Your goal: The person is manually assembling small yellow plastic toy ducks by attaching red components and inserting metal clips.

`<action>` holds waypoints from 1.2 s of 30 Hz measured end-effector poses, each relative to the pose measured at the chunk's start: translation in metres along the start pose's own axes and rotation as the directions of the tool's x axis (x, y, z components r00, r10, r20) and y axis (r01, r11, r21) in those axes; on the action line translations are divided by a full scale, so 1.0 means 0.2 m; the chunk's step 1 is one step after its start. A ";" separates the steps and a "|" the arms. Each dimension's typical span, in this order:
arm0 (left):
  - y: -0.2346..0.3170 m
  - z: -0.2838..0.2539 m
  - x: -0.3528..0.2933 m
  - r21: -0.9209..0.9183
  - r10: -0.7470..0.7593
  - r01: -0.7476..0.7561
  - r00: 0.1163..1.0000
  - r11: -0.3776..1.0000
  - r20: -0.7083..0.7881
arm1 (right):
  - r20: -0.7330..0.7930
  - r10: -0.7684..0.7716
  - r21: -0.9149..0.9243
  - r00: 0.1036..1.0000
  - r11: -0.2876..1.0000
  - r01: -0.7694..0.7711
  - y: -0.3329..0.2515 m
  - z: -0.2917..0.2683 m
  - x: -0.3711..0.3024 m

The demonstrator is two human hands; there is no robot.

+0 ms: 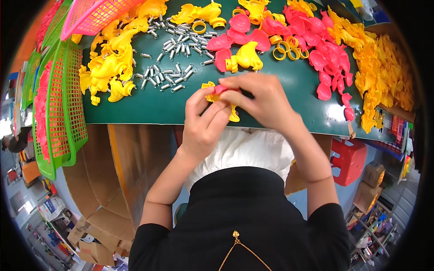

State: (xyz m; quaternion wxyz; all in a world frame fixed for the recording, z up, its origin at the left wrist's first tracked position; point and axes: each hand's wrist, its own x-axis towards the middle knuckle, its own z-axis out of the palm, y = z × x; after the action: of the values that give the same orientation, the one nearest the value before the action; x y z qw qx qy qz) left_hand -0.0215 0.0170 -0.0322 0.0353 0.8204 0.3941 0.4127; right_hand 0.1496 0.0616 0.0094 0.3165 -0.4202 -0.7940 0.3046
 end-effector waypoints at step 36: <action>0.07 0.07 0.08 -0.122 0.038 -0.028 0.996 0.992 0.079 | -0.134 0.494 0.312 0.859 0.844 -0.437 0.05 -0.32 -0.16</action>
State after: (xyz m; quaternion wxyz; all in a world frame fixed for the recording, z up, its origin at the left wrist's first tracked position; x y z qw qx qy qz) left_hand 0.0014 0.0221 -0.0258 0.0941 0.8393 0.3533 0.4024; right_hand 0.2180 0.0536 0.0333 0.3686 -0.5834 -0.5805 0.4322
